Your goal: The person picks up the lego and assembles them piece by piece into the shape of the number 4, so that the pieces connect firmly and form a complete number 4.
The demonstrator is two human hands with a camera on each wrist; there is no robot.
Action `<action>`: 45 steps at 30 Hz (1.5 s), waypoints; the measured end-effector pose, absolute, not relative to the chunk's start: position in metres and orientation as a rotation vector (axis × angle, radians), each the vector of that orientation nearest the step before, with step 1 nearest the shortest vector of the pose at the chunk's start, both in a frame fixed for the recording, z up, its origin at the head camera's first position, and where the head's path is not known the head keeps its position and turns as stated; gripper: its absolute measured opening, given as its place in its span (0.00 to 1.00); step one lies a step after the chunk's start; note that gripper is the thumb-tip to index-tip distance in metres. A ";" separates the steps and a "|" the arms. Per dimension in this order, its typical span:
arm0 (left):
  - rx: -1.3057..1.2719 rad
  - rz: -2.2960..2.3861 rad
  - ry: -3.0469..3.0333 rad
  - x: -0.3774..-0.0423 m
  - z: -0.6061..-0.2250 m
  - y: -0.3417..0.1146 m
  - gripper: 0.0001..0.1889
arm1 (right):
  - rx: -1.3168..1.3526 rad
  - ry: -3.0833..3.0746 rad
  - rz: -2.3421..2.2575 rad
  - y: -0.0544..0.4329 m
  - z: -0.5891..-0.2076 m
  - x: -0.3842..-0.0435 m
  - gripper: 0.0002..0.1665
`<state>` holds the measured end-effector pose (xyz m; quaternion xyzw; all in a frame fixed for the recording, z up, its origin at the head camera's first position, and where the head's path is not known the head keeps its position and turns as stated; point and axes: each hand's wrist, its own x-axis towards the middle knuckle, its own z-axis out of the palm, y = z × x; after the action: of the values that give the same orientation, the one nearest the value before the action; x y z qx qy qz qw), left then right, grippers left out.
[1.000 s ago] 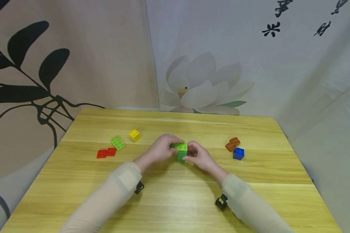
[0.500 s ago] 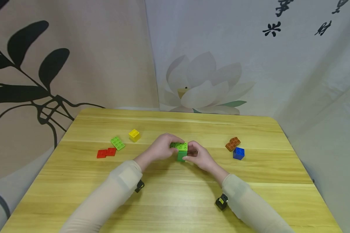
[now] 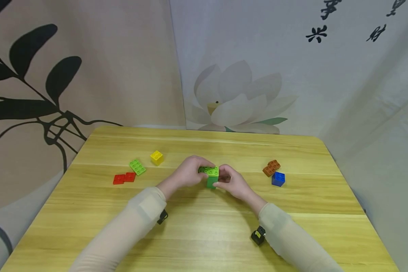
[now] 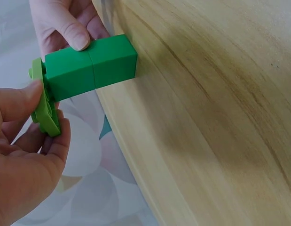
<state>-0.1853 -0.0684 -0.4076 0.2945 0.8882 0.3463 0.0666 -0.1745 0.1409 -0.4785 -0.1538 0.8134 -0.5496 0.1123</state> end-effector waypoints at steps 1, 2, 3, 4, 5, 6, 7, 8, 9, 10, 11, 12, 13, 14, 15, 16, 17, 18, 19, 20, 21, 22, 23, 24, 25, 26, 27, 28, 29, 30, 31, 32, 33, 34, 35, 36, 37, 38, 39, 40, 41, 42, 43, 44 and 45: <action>0.884 1.041 2.680 -0.185 -0.407 -0.068 0.17 | -0.450 2.386 -1.616 0.141 -0.479 -0.174 0.21; 0.880 1.040 2.682 -0.185 -0.407 -0.068 0.17 | -0.454 2.385 -1.619 0.141 -0.478 -0.174 0.21; 0.875 1.037 2.684 -0.185 -0.406 -0.068 0.17 | -0.458 2.386 -1.622 0.141 -0.478 -0.174 0.21; 0.868 1.036 2.686 -0.185 -0.406 -0.068 0.17 | -0.461 2.385 -1.624 0.140 -0.478 -0.174 0.21; 0.862 1.036 2.687 -0.184 -0.406 -0.068 0.17 | -0.462 2.383 -1.627 0.140 -0.478 -0.174 0.21; 0.858 1.035 2.688 -0.184 -0.406 -0.068 0.17 | -0.463 2.383 -1.628 0.140 -0.478 -0.174 0.21; 0.856 1.034 2.691 -0.184 -0.406 -0.068 0.17 | -0.464 2.385 -1.627 0.140 -0.478 -0.174 0.21; 0.855 1.033 2.692 -0.184 -0.406 -0.068 0.17 | -0.462 2.387 -1.625 0.140 -0.477 -0.174 0.21; 0.857 1.031 2.695 -0.184 -0.406 -0.067 0.17 | -0.459 2.389 -1.624 0.140 -0.477 -0.174 0.21; 0.860 1.032 2.695 -0.184 -0.406 -0.067 0.17 | -0.456 2.390 -1.621 0.140 -0.477 -0.174 0.21; 0.862 1.032 2.696 -0.184 -0.406 -0.067 0.17 | -0.449 2.390 -1.620 0.140 -0.477 -0.174 0.21; 0.862 1.033 2.697 -0.184 -0.406 -0.067 0.17 | -0.444 2.392 -1.618 0.141 -0.477 -0.174 0.21; 0.860 1.033 2.697 -0.185 -0.406 -0.067 0.17 | -0.441 2.392 -1.615 0.141 -0.477 -0.174 0.21; 0.856 1.034 2.696 -0.185 -0.406 -0.067 0.17 | -0.438 2.390 -1.615 0.141 -0.478 -0.174 0.21; 0.856 1.034 2.696 -0.185 -0.406 -0.067 0.17 | -0.438 2.390 -1.613 0.141 -0.478 -0.174 0.21; 0.849 1.034 2.694 -0.185 -0.407 -0.067 0.18 | -0.436 2.387 -1.615 0.141 -0.478 -0.174 0.21; 0.841 1.034 2.692 -0.186 -0.407 -0.067 0.18 | -0.435 2.385 -1.617 0.141 -0.479 -0.174 0.21; 0.835 1.034 2.689 -0.186 -0.408 -0.067 0.18 | -0.436 2.386 -1.618 0.141 -0.479 -0.174 0.21; 0.831 1.032 2.686 -0.186 -0.408 -0.067 0.18 | -0.440 2.386 -1.619 0.141 -0.479 -0.174 0.21; 0.825 1.032 2.683 -0.186 -0.408 -0.066 0.18 | -0.444 2.387 -1.620 0.141 -0.479 -0.174 0.21; 0.819 1.031 2.680 -0.187 -0.408 -0.066 0.18 | -0.452 2.389 -1.621 0.141 -0.480 -0.174 0.21; 0.810 1.032 2.676 -0.187 -0.408 -0.066 0.18 | -0.457 2.389 -1.625 0.141 -0.480 -0.174 0.21; 0.803 1.034 2.673 -0.187 -0.407 -0.066 0.18 | -0.460 2.389 -1.627 0.141 -0.480 -0.174 0.21; 0.798 1.033 2.672 -0.186 -0.407 -0.065 0.18 | -0.462 2.388 -1.631 0.141 -0.480 -0.174 0.21; 0.793 1.033 2.671 -0.186 -0.407 -0.065 0.18 | -0.468 2.388 -1.634 0.141 -0.480 -0.174 0.21; 0.788 1.033 2.669 -0.186 -0.406 -0.065 0.18 | -0.470 2.389 -1.636 0.141 -0.480 -0.174 0.21; 0.785 1.033 2.668 -0.186 -0.406 -0.065 0.18 | -0.472 2.389 -1.638 0.141 -0.480 -0.174 0.21; 0.782 1.033 2.669 -0.187 -0.406 -0.065 0.18 | -0.470 2.387 -1.641 0.141 -0.481 -0.174 0.21; 0.781 1.034 2.667 -0.186 -0.406 -0.065 0.18 | -0.468 2.388 -1.641 0.141 -0.481 -0.174 0.21; 0.778 1.034 2.665 -0.186 -0.406 -0.065 0.18 | -0.467 2.388 -1.638 0.141 -0.481 -0.175 0.21; 0.781 1.034 2.664 -0.186 -0.405 -0.065 0.18 | -0.468 2.388 -1.636 0.141 -0.481 -0.175 0.21; 0.782 1.034 2.663 -0.187 -0.405 -0.065 0.18 | -0.466 2.386 -1.636 0.141 -0.480 -0.175 0.21; 0.785 1.032 2.664 -0.187 -0.405 -0.065 0.18 | -0.465 2.384 -1.635 0.141 -0.480 -0.175 0.21; 0.789 1.032 2.665 -0.187 -0.406 -0.066 0.18 | -0.464 2.383 -1.635 0.141 -0.480 -0.175 0.21; 0.795 1.030 2.666 -0.187 -0.406 -0.066 0.18 | -0.464 2.382 -1.635 0.141 -0.480 -0.175 0.21; 0.802 1.030 2.667 -0.187 -0.406 -0.066 0.18 | -0.464 2.381 -1.636 0.141 -0.480 -0.175 0.20; 0.810 1.032 2.667 -0.187 -0.406 -0.066 0.18 | -0.464 2.379 -1.636 0.141 -0.480 -0.175 0.20; 0.815 1.033 2.667 -0.186 -0.406 -0.067 0.18 | -0.463 2.379 -1.634 0.141 -0.480 -0.175 0.20; 0.821 1.035 2.667 -0.186 -0.406 -0.067 0.18 | -0.463 2.380 -1.633 0.141 -0.480 -0.175 0.20; 0.824 1.042 2.666 -0.186 -0.406 -0.067 0.17 | -0.463 2.381 -1.630 0.141 -0.480 -0.175 0.20; 0.828 1.042 2.665 -0.186 -0.406 -0.068 0.18 | -0.463 2.380 -1.629 0.141 -0.480 -0.175 0.21; 0.832 1.045 2.663 -0.186 -0.406 -0.068 0.18 | -0.462 2.379 -1.628 0.141 -0.480 -0.174 0.21; 0.834 1.045 2.663 -0.186 -0.406 -0.068 0.18 | -0.461 2.379 -1.628 0.141 -0.480 -0.174 0.21; 0.838 1.042 2.664 -0.186 -0.406 -0.068 0.18 | -0.461 2.378 -1.629 0.141 -0.480 -0.174 0.21; 0.842 1.040 2.663 -0.186 -0.406 -0.069 0.18 | -0.460 2.379 -1.630 0.141 -0.480 -0.174 0.21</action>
<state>-0.1858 -0.0685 -0.4061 0.2816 0.8906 0.3479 0.0803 -0.1744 0.1406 -0.4796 -0.1565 0.8096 -0.5549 0.1104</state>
